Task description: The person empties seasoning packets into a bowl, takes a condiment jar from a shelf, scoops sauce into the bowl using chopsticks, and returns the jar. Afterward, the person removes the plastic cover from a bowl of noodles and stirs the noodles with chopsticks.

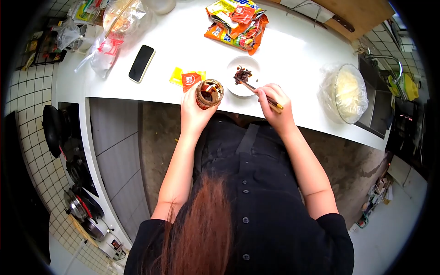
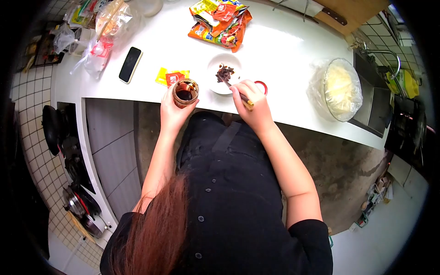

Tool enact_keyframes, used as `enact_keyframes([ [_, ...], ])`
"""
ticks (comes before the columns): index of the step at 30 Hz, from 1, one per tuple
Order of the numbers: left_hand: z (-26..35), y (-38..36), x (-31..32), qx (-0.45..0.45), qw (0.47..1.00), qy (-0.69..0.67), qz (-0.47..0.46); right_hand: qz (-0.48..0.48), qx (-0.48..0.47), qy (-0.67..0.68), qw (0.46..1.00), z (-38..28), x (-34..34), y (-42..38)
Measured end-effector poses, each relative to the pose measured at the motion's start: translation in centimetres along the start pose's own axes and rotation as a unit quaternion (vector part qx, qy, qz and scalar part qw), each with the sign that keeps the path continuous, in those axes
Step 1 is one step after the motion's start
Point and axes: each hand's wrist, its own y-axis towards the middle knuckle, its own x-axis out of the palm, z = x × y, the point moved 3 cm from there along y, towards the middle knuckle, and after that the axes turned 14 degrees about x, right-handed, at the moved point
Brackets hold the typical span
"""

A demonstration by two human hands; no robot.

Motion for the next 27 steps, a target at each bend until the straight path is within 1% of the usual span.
enact_keyframes([
  [2,0.1,0.1,-0.1,0.003,1.0,0.0,-0.005,0.002,0.028,-0.011,1.0,0.0,-0.5,-0.1],
  [3,0.1,0.0,-0.1,0.005,1.0,0.0,-0.007,0.024,0.03,-0.018,0.999,0.1,-1.0,0.1],
  [4,0.2,0.0,-0.2,0.002,1.0,-0.002,-0.007,0.024,0.089,0.004,0.996,0.0,-1.3,0.4],
  [6,0.2,0.0,-0.3,-0.002,1.0,-0.007,-0.006,0.026,0.061,0.007,0.998,-0.1,-0.9,0.8],
  [8,0.0,0.0,-0.3,0.003,1.0,-0.011,-0.007,0.01,-0.024,0.003,1.0,0.0,0.3,0.7],
  [9,0.0,0.1,-0.3,0.007,1.0,-0.012,-0.007,-0.009,-0.02,0.002,1.0,-0.4,0.4,0.6],
  [13,0.6,0.2,-0.7,0.003,1.0,-0.003,-0.005,0.041,0.076,-0.014,0.996,0.0,-1.4,0.9],
  [16,0.6,0.1,-0.8,-0.008,1.0,-0.001,-0.013,0.015,0.003,0.015,1.0,-0.2,-0.3,1.1],
  [17,0.4,0.0,-0.7,-0.01,1.0,0.0,-0.013,0.009,-0.014,-0.004,1.0,-0.4,-0.2,0.9],
  [20,0.7,0.0,-0.9,-0.019,1.0,-0.009,-0.009,0.025,0.083,0.021,0.996,-0.3,-1.8,0.6],
  [21,0.9,0.1,-1.0,-0.022,1.0,-0.014,-0.008,0.058,0.078,0.011,0.995,-1.2,-2.4,0.8],
  [24,0.7,0.2,-0.9,-0.017,1.0,-0.001,-0.021,0.028,0.047,-0.005,0.998,-0.6,-1.1,0.8],
  [25,0.8,0.3,-0.9,-0.017,1.0,0.003,-0.022,-0.001,0.0,-0.011,1.0,-0.8,-0.7,0.8],
  [26,1.0,0.5,-0.9,-0.018,1.0,-0.005,-0.015,-0.014,0.014,0.0,1.0,-1.0,-0.3,0.5],
  [27,1.2,0.6,-1.0,-0.02,1.0,-0.014,-0.008,0.007,-0.025,-0.01,1.0,-1.2,-0.3,0.8],
])
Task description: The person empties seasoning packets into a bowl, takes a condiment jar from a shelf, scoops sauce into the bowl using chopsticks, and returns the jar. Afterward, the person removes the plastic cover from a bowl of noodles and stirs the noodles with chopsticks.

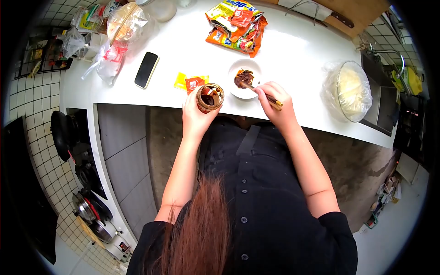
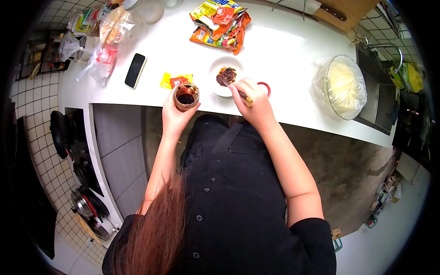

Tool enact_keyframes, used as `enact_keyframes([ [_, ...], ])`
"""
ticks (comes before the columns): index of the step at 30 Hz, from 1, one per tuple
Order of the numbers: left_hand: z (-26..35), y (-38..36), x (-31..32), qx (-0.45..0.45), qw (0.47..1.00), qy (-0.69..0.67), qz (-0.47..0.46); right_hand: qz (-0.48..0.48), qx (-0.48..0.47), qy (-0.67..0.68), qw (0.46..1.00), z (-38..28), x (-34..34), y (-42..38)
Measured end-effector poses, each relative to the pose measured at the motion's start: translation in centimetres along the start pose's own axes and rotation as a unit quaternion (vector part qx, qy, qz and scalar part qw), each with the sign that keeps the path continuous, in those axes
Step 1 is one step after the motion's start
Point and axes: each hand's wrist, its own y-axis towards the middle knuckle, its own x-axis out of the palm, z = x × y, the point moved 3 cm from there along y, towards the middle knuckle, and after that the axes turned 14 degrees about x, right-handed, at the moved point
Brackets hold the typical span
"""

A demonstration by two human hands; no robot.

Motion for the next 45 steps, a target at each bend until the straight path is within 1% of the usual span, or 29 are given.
enact_keyframes([
  [1,0.2,0.0,-0.1,-0.003,1.0,-0.009,0.005,0.021,-0.037,-0.01,0.999,0.0,0.0,0.4],
  [3,0.6,0.0,-0.2,-0.002,1.0,0.005,0.002,0.028,0.072,0.028,0.997,1.0,-1.0,0.8],
  [4,0.7,0.2,-0.3,-0.001,1.0,0.012,0.003,0.047,0.075,-0.005,0.996,0.8,-1.6,0.6],
  [7,0.3,0.2,-0.1,0.002,1.0,0.0,0.003,-0.008,-0.01,-0.015,1.0,-0.4,-0.2,-0.7],
  [8,0.3,0.3,0.0,0.001,1.0,0.0,0.0,-0.021,-0.009,-0.022,0.999,-0.7,0.3,-0.6],
  [12,0.5,0.5,0.1,0.004,1.0,-0.003,0.003,0.026,0.1,-0.003,0.995,1.1,-1.2,0.1],
  [15,0.5,0.7,0.1,-0.011,1.0,-0.025,0.0,-0.018,-0.002,-0.033,0.999,-0.5,0.3,-0.9],
  [16,0.5,0.7,0.2,-0.021,0.999,-0.038,-0.004,-0.012,-0.021,-0.023,0.999,-0.7,0.4,-0.6],
  [19,-0.2,0.5,0.5,-0.004,1.0,0.0,0.001,0.023,0.107,-0.007,0.994,0.5,-1.1,-0.1],
  [20,-0.3,0.5,0.6,-0.005,1.0,-0.005,0.004,0.018,0.053,-0.061,0.997,1.1,-1.2,-0.6],
  [23,-0.1,0.4,0.4,-0.01,1.0,-0.008,0.006,-0.038,0.022,-0.019,0.999,-0.4,0.1,-0.9],
  [24,-0.3,0.3,0.6,-0.01,1.0,-0.004,0.009,0.007,-0.001,-0.022,1.0,0.0,-0.1,-0.5],
  [25,-0.4,0.3,0.6,-0.01,1.0,0.0,0.012,0.01,0.068,0.008,0.998,0.6,-0.6,-0.2],
  [27,-0.4,0.3,0.5,-0.007,1.0,-0.009,0.01,0.015,0.119,0.013,0.993,0.4,-1.1,-0.5],
  [30,-0.2,0.0,0.4,-0.008,1.0,-0.007,0.006,0.01,-0.02,-0.032,0.999,-0.2,0.5,-0.6],
  [33,-0.4,0.0,0.3,0.003,1.0,-0.017,0.004,-0.016,0.156,0.073,0.985,1.5,-0.4,-0.3],
  [34,-0.5,-0.2,0.2,0.006,1.0,-0.022,0.001,0.002,0.213,0.08,0.974,1.7,-1.1,-0.2],
  [35,-0.5,-0.3,0.1,0.008,1.0,-0.015,0.0,0.05,0.13,0.019,0.99,1.0,-1.6,0.1],
  [37,-0.2,-0.3,-0.1,0.013,1.0,-0.003,-0.005,0.021,0.054,0.045,0.997,1.1,-0.3,0.0],
  [38,-0.6,-0.4,-0.1,0.009,1.0,-0.004,-0.007,0.004,0.01,0.012,1.0,1.0,0.0,0.0],
  [41,-0.4,-0.4,-0.3,0.02,1.0,0.011,0.003,-0.003,0.189,0.086,0.978,2.1,-0.9,0.1],
  [42,-0.4,-0.5,-0.3,0.017,1.0,0.011,0.005,0.041,0.152,0.037,0.987,0.9,-1.5,0.5],
  [45,-0.5,-0.5,-0.2,0.013,1.0,0.007,0.004,-0.005,0.02,0.033,0.999,1.2,-0.1,0.4],
])
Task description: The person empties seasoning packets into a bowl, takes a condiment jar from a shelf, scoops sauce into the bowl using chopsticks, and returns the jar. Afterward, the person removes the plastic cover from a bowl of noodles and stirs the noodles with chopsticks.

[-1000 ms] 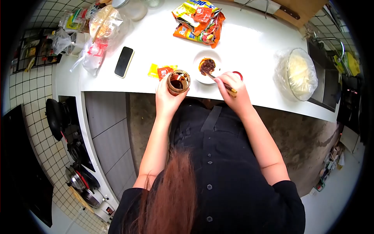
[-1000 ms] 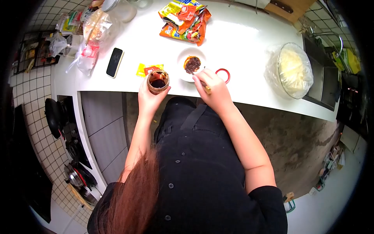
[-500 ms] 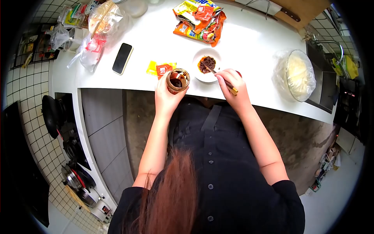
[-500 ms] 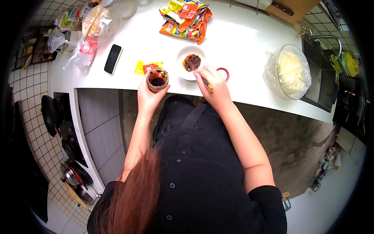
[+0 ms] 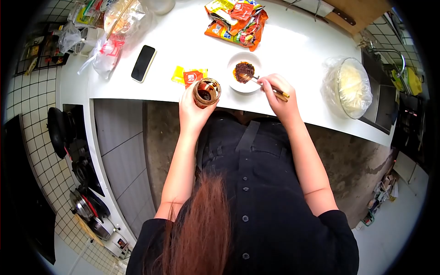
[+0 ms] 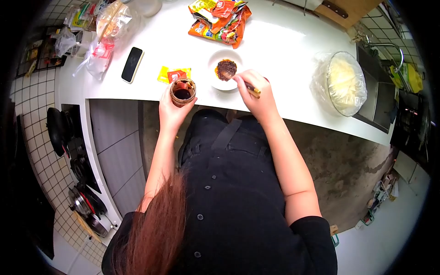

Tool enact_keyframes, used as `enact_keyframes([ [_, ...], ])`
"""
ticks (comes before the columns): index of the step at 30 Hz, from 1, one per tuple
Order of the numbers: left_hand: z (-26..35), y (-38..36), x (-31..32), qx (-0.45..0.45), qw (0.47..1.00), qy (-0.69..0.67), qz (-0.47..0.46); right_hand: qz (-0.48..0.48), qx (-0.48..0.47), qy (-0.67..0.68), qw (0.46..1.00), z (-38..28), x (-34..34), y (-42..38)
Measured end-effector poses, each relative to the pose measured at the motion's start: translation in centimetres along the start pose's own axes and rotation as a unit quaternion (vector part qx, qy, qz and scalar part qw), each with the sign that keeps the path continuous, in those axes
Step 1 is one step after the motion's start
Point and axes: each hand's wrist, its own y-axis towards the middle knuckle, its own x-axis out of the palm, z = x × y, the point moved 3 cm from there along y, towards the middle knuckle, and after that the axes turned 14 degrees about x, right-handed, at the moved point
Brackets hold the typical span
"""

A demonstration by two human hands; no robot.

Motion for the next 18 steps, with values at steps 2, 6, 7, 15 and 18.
enact_keyframes([
  [2,-0.3,-0.1,0.2,-0.006,1.0,-0.009,-0.008,-0.001,0.066,0.006,0.998,0.3,-0.8,-0.1],
  [6,0.1,-0.2,0.2,0.003,1.0,0.017,-0.009,0.025,0.045,0.01,0.999,-0.1,-0.6,0.1],
  [7,-0.3,-0.4,0.4,0.001,1.0,0.014,-0.008,-0.006,0.052,0.013,0.999,-0.1,-0.4,0.0],
  [15,0.0,-0.1,0.3,-0.002,1.0,0.002,-0.015,-0.013,0.052,-0.007,0.999,-0.5,-0.6,-0.2],
  [18,-0.3,0.1,0.4,0.006,1.0,0.009,-0.013,-0.049,0.092,0.056,0.993,-0.3,-0.5,-0.6],
])
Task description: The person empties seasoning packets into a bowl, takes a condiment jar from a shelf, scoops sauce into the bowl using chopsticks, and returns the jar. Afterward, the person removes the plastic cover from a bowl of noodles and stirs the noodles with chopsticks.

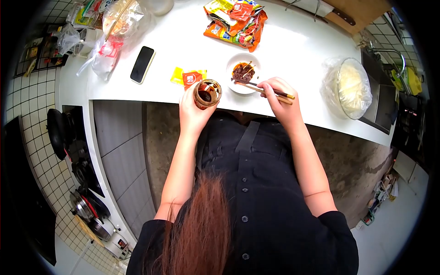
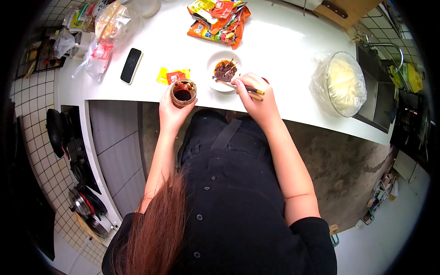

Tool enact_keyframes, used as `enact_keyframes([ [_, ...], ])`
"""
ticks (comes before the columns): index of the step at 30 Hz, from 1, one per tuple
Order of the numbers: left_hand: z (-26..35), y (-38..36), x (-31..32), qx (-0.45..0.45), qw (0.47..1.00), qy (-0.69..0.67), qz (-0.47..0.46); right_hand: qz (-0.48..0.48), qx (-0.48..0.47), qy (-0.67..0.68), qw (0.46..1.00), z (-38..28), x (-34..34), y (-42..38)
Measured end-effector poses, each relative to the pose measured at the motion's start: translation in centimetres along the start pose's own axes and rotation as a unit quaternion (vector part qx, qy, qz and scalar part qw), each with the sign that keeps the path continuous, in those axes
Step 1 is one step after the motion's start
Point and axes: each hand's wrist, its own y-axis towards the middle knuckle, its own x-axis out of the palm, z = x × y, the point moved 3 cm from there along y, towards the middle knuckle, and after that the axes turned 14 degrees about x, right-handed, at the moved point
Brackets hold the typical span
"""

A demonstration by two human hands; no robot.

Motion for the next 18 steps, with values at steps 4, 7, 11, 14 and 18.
enact_keyframes([
  [4,0.3,0.1,-0.2,-0.008,1.0,-0.008,-0.002,0.055,-0.016,-0.051,0.997,-0.2,-0.6,0.4],
  [7,0.4,0.5,-0.4,-0.014,1.0,-0.014,-0.001,0.098,-0.053,-0.089,0.99,-1.2,-1.2,0.5],
  [11,0.0,0.4,-0.1,-0.014,1.0,-0.014,-0.006,0.023,-0.072,-0.068,0.995,-0.5,0.5,0.3],
  [14,0.4,0.6,-0.3,-0.008,1.0,0.013,-0.009,0.016,-0.008,-0.013,1.0,0.2,0.1,0.6],
  [18,0.0,0.6,-0.3,-0.009,1.0,-0.001,-0.005,0.105,-0.015,-0.057,0.993,-0.7,-0.9,1.0],
])
